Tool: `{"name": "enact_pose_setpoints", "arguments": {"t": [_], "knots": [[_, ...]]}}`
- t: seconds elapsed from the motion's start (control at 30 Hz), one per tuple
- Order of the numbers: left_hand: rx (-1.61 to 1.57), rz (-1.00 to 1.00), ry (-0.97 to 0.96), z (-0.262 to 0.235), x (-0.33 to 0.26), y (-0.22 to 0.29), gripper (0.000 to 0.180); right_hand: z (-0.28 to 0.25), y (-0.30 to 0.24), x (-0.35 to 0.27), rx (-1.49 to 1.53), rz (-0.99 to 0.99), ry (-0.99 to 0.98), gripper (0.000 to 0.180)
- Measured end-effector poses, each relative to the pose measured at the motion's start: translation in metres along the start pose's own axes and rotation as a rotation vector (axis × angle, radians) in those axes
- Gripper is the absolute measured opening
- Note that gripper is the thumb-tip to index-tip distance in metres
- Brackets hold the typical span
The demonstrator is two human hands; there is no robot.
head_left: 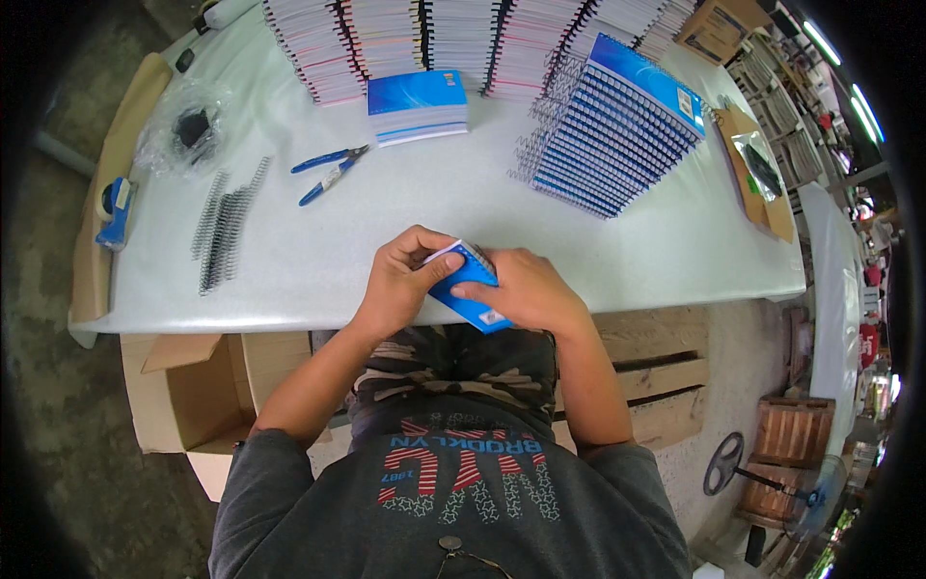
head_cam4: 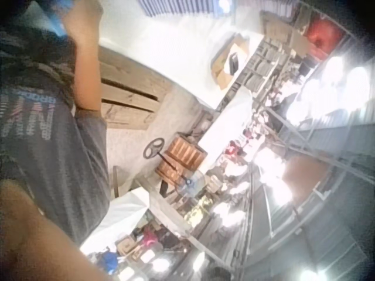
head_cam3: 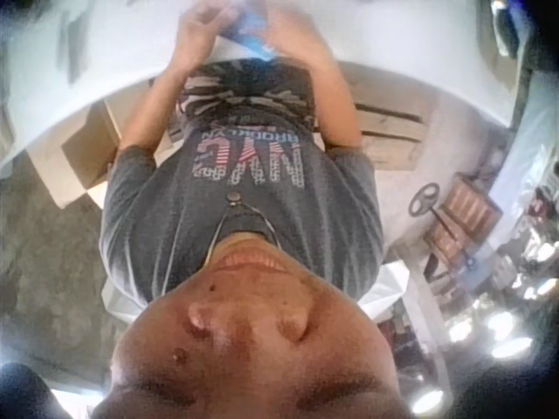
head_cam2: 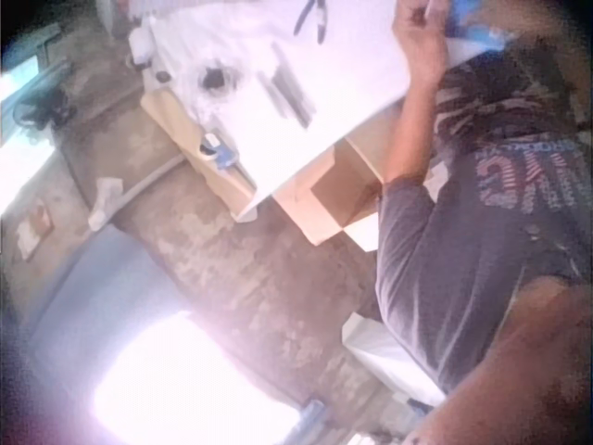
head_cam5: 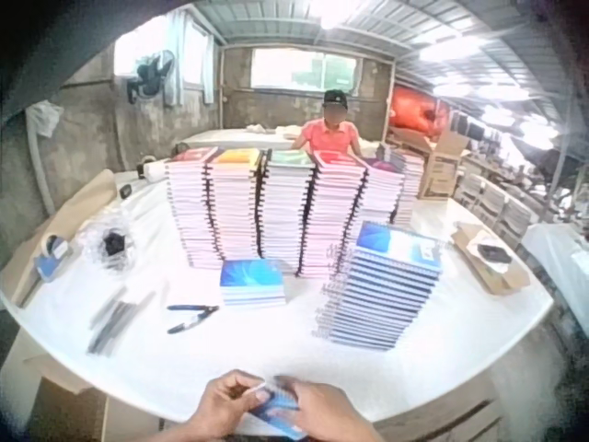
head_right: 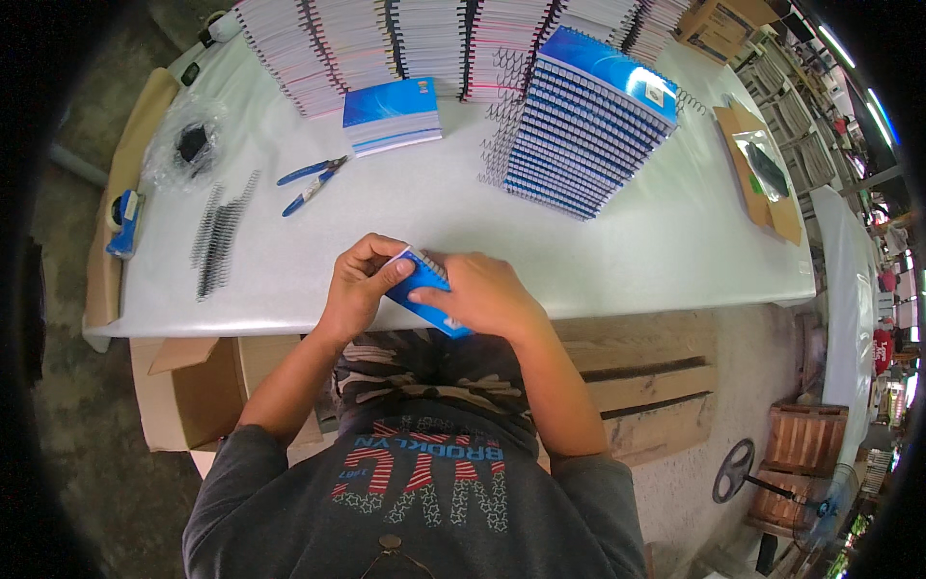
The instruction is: The person binds notebooks by manually threading plastic spiral coils through pre-punched holes in the paper stacks and then stacks the completed notebooks.
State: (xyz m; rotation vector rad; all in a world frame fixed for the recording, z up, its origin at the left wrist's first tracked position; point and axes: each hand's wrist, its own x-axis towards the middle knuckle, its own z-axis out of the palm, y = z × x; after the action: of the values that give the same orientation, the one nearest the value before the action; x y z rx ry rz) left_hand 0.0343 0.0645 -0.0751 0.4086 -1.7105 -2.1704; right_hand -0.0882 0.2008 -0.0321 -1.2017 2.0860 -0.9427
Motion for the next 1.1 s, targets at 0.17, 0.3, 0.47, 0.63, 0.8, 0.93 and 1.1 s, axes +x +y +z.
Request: {"name": "enact_pose_setpoints", "arguments": {"t": [0.17, 0.3, 0.47, 0.63, 0.8, 0.93, 1.1], "knots": [[-0.019, 0.07, 0.11, 0.0, 0.002, -0.003, 0.014, 0.014, -0.001, -0.001, 0.15, -0.162, 0.267, 0.033], [0.057, 0.092, -0.004, 0.006, -0.006, -0.003, 0.012, -0.004, -0.01, 0.005, -0.198, 0.056, -0.251, 0.035], [-0.056, 0.071, 0.076, 0.012, -0.003, -0.003, 0.011, 0.005, -0.003, -0.002, 0.143, -0.144, 0.155, 0.049], [-0.101, 0.047, 0.016, 0.016, -0.012, -0.007, 0.01, 0.005, 0.006, 0.006, -0.004, -0.125, -0.036, 0.054], [0.0, 0.057, 0.077, 0.012, -0.009, -0.002, 0.014, 0.003, 0.005, -0.003, 0.327, -0.105, 0.165, 0.024], [0.052, 0.057, 0.059, 0.012, -0.007, 0.005, 0.019, 0.006, 0.003, -0.009, 0.234, -0.175, 0.222, 0.015], [0.092, 0.013, -0.02, 0.002, -0.005, 0.017, 0.017, 0.006, 0.004, -0.012, -0.02, -0.306, 0.319, 0.018]]}}
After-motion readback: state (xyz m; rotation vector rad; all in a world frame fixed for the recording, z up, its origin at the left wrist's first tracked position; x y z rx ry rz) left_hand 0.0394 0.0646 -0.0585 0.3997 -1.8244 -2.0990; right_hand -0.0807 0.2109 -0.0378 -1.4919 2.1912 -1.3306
